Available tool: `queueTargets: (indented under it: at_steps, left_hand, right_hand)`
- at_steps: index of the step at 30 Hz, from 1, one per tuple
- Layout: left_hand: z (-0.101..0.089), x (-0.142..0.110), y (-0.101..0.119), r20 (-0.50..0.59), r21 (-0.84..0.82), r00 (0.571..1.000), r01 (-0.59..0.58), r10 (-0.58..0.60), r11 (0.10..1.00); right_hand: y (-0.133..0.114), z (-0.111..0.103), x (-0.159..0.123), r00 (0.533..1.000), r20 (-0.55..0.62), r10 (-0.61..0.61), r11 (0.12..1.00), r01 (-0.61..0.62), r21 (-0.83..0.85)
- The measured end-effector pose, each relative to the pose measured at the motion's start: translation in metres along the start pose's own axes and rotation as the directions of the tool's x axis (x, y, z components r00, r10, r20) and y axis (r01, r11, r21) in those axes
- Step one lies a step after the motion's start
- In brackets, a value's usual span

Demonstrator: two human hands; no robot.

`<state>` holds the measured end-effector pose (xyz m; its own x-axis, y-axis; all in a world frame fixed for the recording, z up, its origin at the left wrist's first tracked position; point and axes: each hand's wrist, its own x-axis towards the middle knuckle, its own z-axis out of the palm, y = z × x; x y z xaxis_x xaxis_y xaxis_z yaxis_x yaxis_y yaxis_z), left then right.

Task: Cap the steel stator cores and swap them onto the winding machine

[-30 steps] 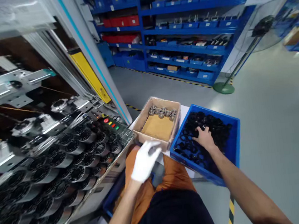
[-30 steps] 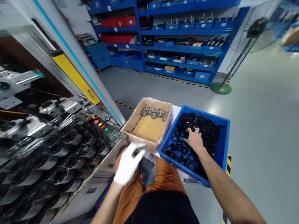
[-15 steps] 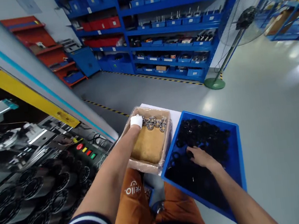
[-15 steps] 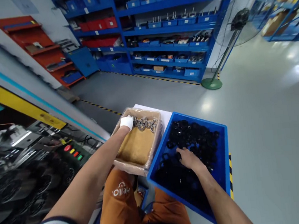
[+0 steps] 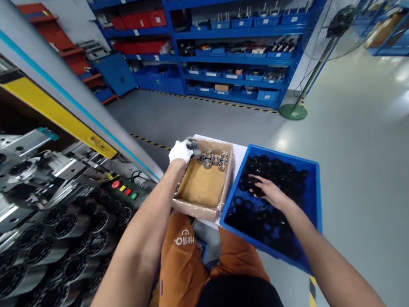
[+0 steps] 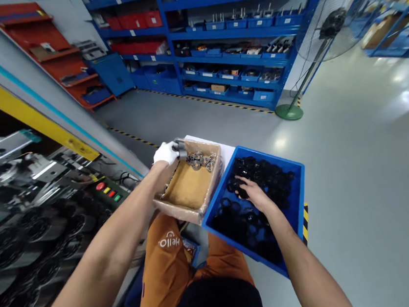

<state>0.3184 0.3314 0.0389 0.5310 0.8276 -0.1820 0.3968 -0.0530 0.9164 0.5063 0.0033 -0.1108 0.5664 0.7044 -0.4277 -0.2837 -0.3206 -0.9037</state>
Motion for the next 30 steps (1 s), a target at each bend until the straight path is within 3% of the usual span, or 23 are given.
queueTargets:
  at_steps: [3, 6, 8, 12, 16, 18, 21, 23, 26, 30]
  left_hand:
    - [-0.005, -0.048, 0.003, 0.079, -0.351, 0.997, 0.031, -0.003, 0.936]
    - [-0.003, -0.116, -0.003, 0.205, -0.632, 0.977, 0.091, 0.052, 0.77]
    - [0.003, -0.166, -0.019, 0.274, -0.74, 0.959, 0.159, 0.077, 0.653]
    - [0.028, -0.261, -0.07, 0.317, -0.833, 0.947, 0.256, 0.045, 0.49]
    - [0.044, -0.334, -0.108, 0.317, -0.869, 0.949, 0.292, -0.004, 0.399]
    - [0.041, -0.357, -0.113, 0.287, -0.883, 0.958, 0.264, 0.001, 0.387]
    - [0.029, -0.377, -0.114, 0.14, -0.88, 0.99, 0.112, 0.027, 0.461]
    - [0.022, -0.385, -0.115, 0.065, -0.866, 0.998, 0.044, 0.025, 0.498]
    - [0.015, -0.395, -0.12, 0.059, -0.873, 0.998, 0.047, 0.01, 0.486]
    - [0.011, -0.403, -0.125, 0.01, -0.857, 1.0, 0.017, -0.015, 0.514]
  right_hand:
    - [-0.011, 0.008, -0.008, 0.998, -0.05, -0.03, 0.999, 0.029, -0.02]
    - [-0.025, 0.015, -0.024, 0.989, -0.084, -0.119, 0.992, 0.115, -0.053]
    - [-0.033, 0.02, -0.043, 0.975, -0.08, -0.205, 0.977, 0.199, -0.077]
    - [-0.041, 0.038, -0.111, 0.91, -0.023, -0.414, 0.905, 0.409, -0.115]
    - [-0.045, 0.08, -0.197, 0.845, 0.094, -0.526, 0.83, 0.534, -0.16]
    - [-0.049, 0.106, -0.231, 0.783, 0.193, -0.591, 0.759, 0.621, -0.196]
    - [-0.056, 0.141, -0.264, 0.578, 0.372, -0.726, 0.486, 0.814, -0.316]
    - [-0.058, 0.157, -0.275, 0.508, 0.449, -0.735, 0.366, 0.855, -0.367]
    - [-0.058, 0.171, -0.282, 0.504, 0.487, -0.714, 0.356, 0.859, -0.367]
    - [-0.058, 0.179, -0.288, 0.555, 0.487, -0.675, 0.423, 0.831, -0.36]
